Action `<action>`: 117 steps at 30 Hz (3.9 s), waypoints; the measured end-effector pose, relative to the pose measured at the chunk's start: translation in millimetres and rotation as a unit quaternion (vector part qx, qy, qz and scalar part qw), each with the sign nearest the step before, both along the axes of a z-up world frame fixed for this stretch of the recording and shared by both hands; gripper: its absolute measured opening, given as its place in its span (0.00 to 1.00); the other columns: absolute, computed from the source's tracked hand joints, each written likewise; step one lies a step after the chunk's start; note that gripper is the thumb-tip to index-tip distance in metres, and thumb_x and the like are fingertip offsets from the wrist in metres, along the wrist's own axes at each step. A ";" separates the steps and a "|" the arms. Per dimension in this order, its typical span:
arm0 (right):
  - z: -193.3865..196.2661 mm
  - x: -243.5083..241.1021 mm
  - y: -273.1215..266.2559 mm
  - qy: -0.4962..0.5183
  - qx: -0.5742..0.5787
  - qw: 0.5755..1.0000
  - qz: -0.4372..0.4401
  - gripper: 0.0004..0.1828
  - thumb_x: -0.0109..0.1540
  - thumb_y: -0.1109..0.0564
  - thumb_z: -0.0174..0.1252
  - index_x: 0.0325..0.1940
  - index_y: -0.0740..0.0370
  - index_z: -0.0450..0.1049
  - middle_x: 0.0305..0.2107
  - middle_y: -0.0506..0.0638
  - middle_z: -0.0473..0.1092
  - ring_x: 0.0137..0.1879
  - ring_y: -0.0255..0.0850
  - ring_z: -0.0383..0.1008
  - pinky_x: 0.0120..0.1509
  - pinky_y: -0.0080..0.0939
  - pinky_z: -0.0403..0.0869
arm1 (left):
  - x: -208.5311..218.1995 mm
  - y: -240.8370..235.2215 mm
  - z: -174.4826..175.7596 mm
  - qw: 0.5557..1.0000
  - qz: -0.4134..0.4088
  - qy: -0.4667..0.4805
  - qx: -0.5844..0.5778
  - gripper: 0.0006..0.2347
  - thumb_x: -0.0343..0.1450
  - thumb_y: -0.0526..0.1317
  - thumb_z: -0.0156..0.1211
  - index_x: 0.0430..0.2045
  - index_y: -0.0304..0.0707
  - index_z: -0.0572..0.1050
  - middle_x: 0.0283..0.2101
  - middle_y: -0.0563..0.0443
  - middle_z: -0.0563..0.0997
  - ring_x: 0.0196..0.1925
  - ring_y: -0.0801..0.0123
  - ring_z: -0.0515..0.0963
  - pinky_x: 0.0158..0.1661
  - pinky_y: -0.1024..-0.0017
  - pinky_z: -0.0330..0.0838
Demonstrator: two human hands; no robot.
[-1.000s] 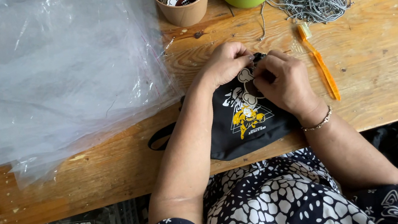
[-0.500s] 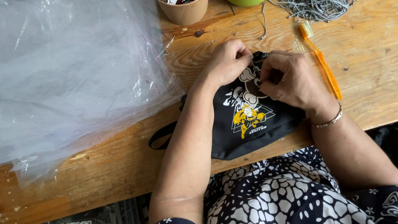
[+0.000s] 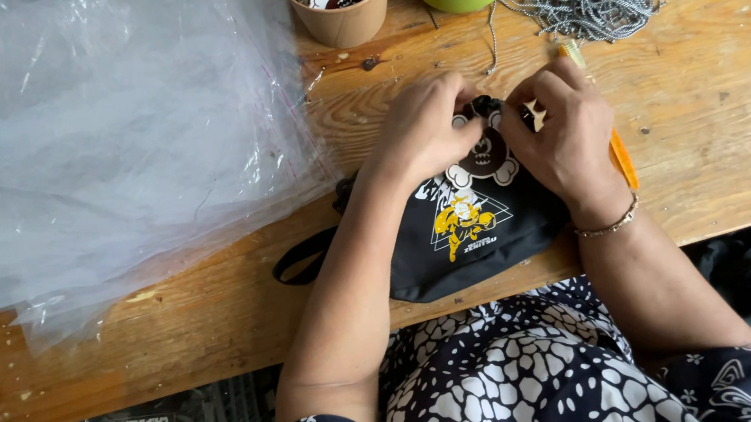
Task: The person attaches a metal chain to a bear-shaped keychain and then secures it to a black drawstring bag. They manipulate the chain and the bag's drawstring to fasten the keychain in place.
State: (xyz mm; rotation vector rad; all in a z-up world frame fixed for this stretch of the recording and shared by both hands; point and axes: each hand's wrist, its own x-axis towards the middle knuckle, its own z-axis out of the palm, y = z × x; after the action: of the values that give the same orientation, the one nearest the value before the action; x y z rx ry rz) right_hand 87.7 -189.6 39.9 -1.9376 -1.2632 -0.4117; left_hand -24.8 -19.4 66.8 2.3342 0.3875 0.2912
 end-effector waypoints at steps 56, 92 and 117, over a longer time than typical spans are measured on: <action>2.8 17.7 -0.1 0.053 -0.104 0.970 0.215 0.12 0.59 0.53 0.64 0.46 0.51 0.81 0.52 0.59 0.67 0.60 0.65 0.68 0.60 0.62 0.70 | -55.0 -47.4 16.9 0.975 -0.016 0.158 0.156 0.50 0.70 0.70 0.47 0.70 0.16 0.45 0.74 0.20 0.47 0.78 0.36 0.41 0.73 0.47 0.29; -4.9 20.7 8.2 -0.046 -0.038 0.991 0.117 0.10 0.59 0.62 0.65 0.44 0.57 0.80 0.46 0.53 0.74 0.59 0.56 0.71 0.56 0.53 0.71 | -25.1 -18.5 -15.4 0.979 -0.028 0.043 0.197 0.47 0.63 0.78 0.44 0.64 0.34 0.65 0.70 0.33 0.65 0.76 0.37 0.51 0.73 0.45 0.38; -10.6 -7.1 5.7 -0.080 -0.093 0.992 0.031 0.09 0.64 0.51 0.66 0.37 0.58 0.76 0.43 0.53 0.67 0.57 0.56 0.70 0.53 0.53 0.71 | -40.2 -9.6 -32.7 0.964 0.012 0.031 0.263 0.23 0.76 0.49 0.41 0.62 0.39 0.73 0.77 0.40 0.49 0.79 0.39 0.35 0.73 0.42 0.27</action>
State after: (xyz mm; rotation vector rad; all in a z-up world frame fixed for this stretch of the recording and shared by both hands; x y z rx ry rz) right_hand 80.6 -183.9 29.2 -2.0476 -1.5070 -0.4375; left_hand -65.0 -28.9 34.1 2.8667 0.4064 0.3670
